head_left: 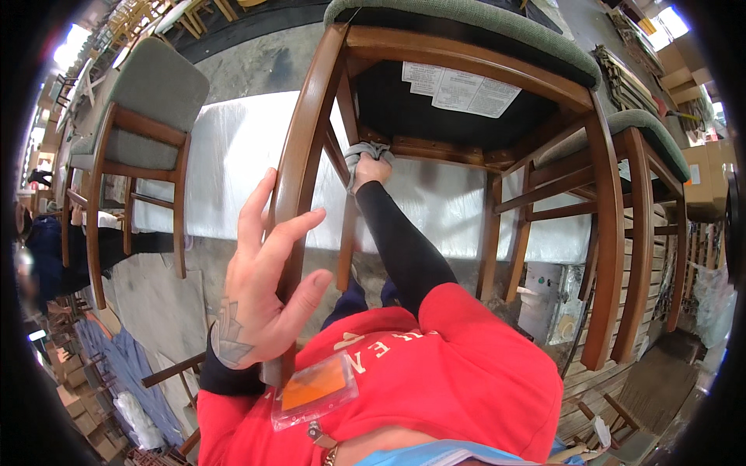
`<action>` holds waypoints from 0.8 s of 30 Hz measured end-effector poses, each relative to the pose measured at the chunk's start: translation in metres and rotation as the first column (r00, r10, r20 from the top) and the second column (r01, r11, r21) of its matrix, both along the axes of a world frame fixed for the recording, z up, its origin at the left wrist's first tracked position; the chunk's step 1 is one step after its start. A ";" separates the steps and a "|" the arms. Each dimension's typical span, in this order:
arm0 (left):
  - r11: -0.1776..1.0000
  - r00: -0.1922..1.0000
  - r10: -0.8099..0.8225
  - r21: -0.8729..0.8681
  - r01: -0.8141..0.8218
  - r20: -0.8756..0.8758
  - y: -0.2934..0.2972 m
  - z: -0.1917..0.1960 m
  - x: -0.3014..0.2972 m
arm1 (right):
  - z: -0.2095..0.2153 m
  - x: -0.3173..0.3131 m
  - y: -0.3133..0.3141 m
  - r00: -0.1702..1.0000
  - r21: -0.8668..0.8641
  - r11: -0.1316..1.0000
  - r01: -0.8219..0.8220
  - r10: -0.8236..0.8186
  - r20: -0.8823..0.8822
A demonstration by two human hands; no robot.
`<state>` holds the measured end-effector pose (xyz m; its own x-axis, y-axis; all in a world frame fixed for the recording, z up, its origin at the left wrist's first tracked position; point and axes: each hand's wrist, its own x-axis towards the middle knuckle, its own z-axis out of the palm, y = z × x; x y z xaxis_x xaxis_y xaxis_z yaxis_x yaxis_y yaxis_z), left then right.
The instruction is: The person wipes the underside and frame of a wooden chair with a gray cloth. They rotate the chair to access different sides and continue wiping the legs and seat frame. The person handles the chair one at a time in a furniture workshop.
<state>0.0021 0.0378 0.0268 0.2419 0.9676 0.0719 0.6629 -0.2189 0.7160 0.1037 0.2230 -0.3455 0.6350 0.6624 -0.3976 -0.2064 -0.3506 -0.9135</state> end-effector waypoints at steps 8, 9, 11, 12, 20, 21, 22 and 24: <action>0.998 0.998 -0.032 0.049 0.035 -0.057 -0.001 0.001 -0.001 | 0.022 0.014 -0.001 0.998 0.010 0.998 -0.062 0.061 0.024; 1.000 0.999 -0.017 0.019 0.018 -0.050 -0.002 -0.001 0.000 | 0.032 0.007 -0.002 0.983 -0.046 0.994 -0.101 0.106 0.146; 0.999 0.999 0.012 -0.033 -0.013 -0.035 -0.003 0.002 0.001 | 0.054 0.020 -0.007 0.952 0.173 0.950 -0.259 0.221 0.211; 1.000 0.998 0.005 -0.004 -0.005 -0.056 -0.004 0.002 0.000 | 0.068 0.030 -0.007 0.961 0.399 0.874 -0.276 0.250 0.118; 0.996 0.994 -0.029 0.079 0.038 -0.105 -0.003 -0.003 -0.002 | 0.261 0.063 0.029 0.153 0.302 0.547 -0.781 -0.301 0.941; 0.997 0.995 -0.022 0.076 0.030 -0.101 -0.004 -0.004 -0.002 | 0.266 0.062 0.033 0.079 0.261 0.569 -0.780 -0.323 0.943; 0.997 0.995 -0.015 0.072 0.022 -0.098 -0.004 -0.004 -0.002 | 0.271 0.069 0.035 0.034 0.213 0.540 -0.814 -0.323 0.946; 0.996 0.993 0.017 0.091 -0.007 -0.118 -0.008 -0.005 -0.007 | 0.277 0.091 0.036 -0.027 0.135 0.508 -0.850 -0.300 0.954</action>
